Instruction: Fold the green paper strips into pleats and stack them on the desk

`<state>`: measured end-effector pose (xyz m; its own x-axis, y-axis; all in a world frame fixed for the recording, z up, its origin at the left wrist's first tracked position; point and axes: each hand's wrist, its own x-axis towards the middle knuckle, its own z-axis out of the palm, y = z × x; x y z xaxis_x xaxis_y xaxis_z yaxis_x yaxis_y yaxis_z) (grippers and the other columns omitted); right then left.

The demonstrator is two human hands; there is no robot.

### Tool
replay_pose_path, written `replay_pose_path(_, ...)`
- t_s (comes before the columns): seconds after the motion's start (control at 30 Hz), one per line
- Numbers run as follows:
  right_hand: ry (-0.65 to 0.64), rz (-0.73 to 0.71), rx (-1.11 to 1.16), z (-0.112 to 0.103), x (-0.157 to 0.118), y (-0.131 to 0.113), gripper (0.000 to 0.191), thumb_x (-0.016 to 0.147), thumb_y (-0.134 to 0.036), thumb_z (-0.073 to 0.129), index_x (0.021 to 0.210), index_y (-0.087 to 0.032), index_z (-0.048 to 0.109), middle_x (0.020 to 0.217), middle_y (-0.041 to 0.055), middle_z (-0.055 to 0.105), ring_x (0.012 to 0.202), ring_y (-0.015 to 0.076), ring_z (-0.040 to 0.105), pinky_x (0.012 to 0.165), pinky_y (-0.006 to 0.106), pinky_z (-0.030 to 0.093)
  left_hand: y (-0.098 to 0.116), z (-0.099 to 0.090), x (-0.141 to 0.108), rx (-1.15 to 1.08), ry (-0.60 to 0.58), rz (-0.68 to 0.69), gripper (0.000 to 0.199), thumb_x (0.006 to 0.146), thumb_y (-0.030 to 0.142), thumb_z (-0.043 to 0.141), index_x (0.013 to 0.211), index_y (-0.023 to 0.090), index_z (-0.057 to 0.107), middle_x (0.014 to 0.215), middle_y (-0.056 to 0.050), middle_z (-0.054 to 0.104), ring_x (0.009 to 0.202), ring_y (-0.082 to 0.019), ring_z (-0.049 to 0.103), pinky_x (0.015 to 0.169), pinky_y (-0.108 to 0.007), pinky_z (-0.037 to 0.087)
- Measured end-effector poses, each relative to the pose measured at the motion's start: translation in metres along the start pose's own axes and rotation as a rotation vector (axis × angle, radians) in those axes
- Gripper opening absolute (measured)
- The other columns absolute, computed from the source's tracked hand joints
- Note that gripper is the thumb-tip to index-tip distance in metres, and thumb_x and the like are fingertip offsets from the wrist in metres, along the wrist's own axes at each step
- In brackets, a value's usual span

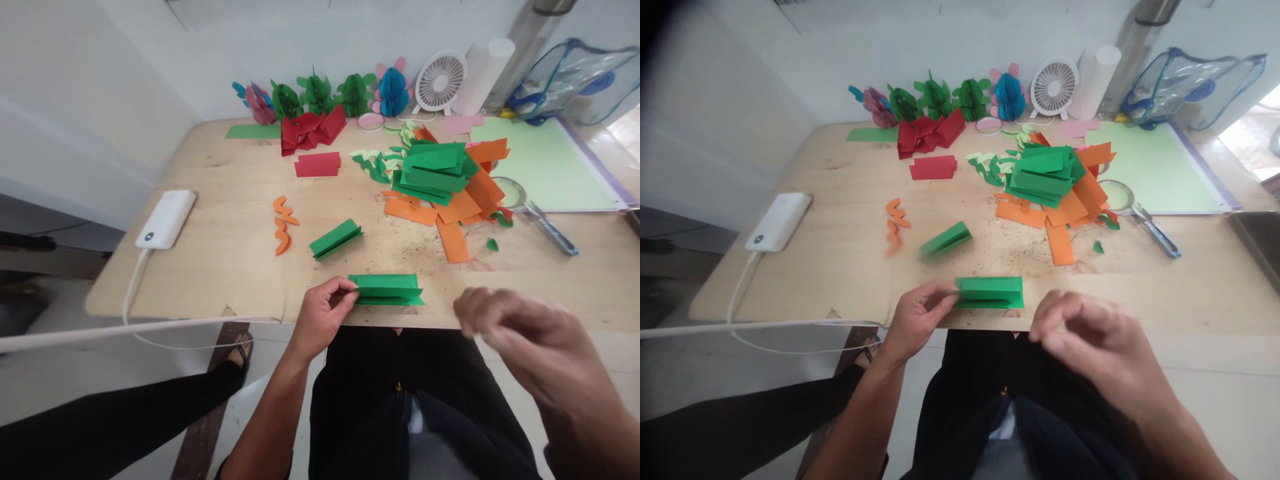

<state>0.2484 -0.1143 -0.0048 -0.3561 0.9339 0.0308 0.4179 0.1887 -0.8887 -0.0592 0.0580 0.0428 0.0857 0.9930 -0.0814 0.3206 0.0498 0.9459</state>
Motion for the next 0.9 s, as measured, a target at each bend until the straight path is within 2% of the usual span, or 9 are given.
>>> replay_pose_path(0.07,0.182,0.156,-0.014,-0.045,0.110,-0.030,0.013,0.084,-0.038,0.063,0.082,-0.024,0.063,0.076,0.0028,0.066,0.071,0.0196,0.063,0.062,0.032,0.051,-0.001,0.000,0.000,-0.003,0.006,-0.008,0.012,0.080,0.030,0.063,0.079,0.018,0.067,0.073,-0.001,0.068,0.068,-0.014,0.062,0.062,-0.023,0.051)
replay_pose_path(0.1,0.277,0.160,-0.052,-0.056,0.147,-0.041,0.018,0.084,-0.040,0.064,0.077,-0.024,0.061,0.072,0.0009,0.064,0.065,0.0167,0.060,0.058,0.029,0.049,-0.002,-0.001,0.000,-0.005,0.010,-0.012,0.012,0.079,0.030,0.063,0.079,0.018,0.067,0.073,-0.001,0.068,0.068,-0.014,0.062,0.063,-0.023,0.051)
replay_pose_path(0.17,0.333,0.156,-0.170,-0.057,0.183,-0.051,0.023,0.083,-0.043,0.064,0.072,-0.023,0.060,0.069,-0.0010,0.063,0.062,0.0141,0.059,0.059,0.027,0.049,-0.003,-0.001,0.001,-0.008,0.018,-0.019,0.012,0.079,0.030,0.064,0.079,0.018,0.068,0.074,-0.001,0.068,0.069,-0.014,0.062,0.064,-0.023,0.050)
replay_pose_path(0.23,0.261,0.110,-0.233,-0.045,0.184,-0.049,0.019,0.084,-0.042,0.063,0.092,-0.024,0.065,0.078,0.0000,0.066,0.073,0.0154,0.063,0.069,0.029,0.051,-0.005,-0.002,0.002,-0.010,0.017,-0.024,0.013,0.079,0.031,0.064,0.079,0.018,0.068,0.074,-0.001,0.068,0.069,-0.014,0.062,0.064,-0.023,0.050)
replay_pose_path(0.3,0.151,0.045,-0.254,-0.034,0.178,-0.043,0.026,0.087,-0.039,0.060,0.109,-0.025,0.064,0.088,0.0018,0.066,0.084,0.0167,0.063,0.077,0.032,0.051,-0.005,-0.002,0.002,-0.017,0.011,-0.021,0.013,0.079,0.031,0.064,0.079,0.018,0.068,0.075,-0.001,0.068,0.070,-0.014,0.062,0.065,-0.024,0.050)
replay_pose_path(0.4,0.048,-0.026,-0.234,-0.031,0.181,-0.036,0.018,0.090,-0.037,0.056,0.090,-0.024,0.068,0.084,0.0026,0.065,0.082,0.0162,0.062,0.074,0.032,0.049,-0.005,-0.003,0.002,-0.042,0.016,-0.014,0.013,0.079,0.030,0.065,0.078,0.018,0.068,0.074,-0.001,0.068,0.070,-0.014,0.062,0.065,-0.024,0.050)
replay_pose_path(0.5,0.055,-0.035,-0.190,-0.034,0.193,-0.036,0.023,0.089,-0.036,0.057,0.071,-0.022,0.063,0.073,0.0013,0.064,0.071,0.0148,0.061,0.066,0.030,0.048,-0.004,-0.002,0.002,-0.071,0.042,-0.025,0.012,0.078,0.029,0.066,0.080,0.018,0.069,0.077,-0.002,0.070,0.072,-0.015,0.063,0.067,-0.025,0.051)
replay_pose_path(0.77,0.159,-0.016,-0.220,-0.029,0.195,-0.041,0.029,0.086,-0.038,0.060,0.064,-0.022,0.050,0.064,-0.0019,0.056,0.060,0.0123,0.055,0.056,0.027,0.042,-0.003,0.004,0.000,-0.089,0.091,-0.057,0.014,0.076,0.030,0.067,0.081,0.018,0.071,0.078,-0.003,0.072,0.073,-0.016,0.065,0.068,-0.027,0.054)
replay_pose_path(0.9,0.129,-0.044,-0.219,-0.027,0.194,-0.042,0.025,0.088,-0.039,0.058,0.070,-0.023,0.053,0.070,-0.0005,0.059,0.068,0.0145,0.058,0.064,0.029,0.045,-0.004,0.004,0.000,-0.096,0.119,-0.077,0.014,0.076,0.030,0.066,0.080,0.018,0.071,0.076,-0.003,0.071,0.070,-0.016,0.065,0.067,-0.026,0.053)
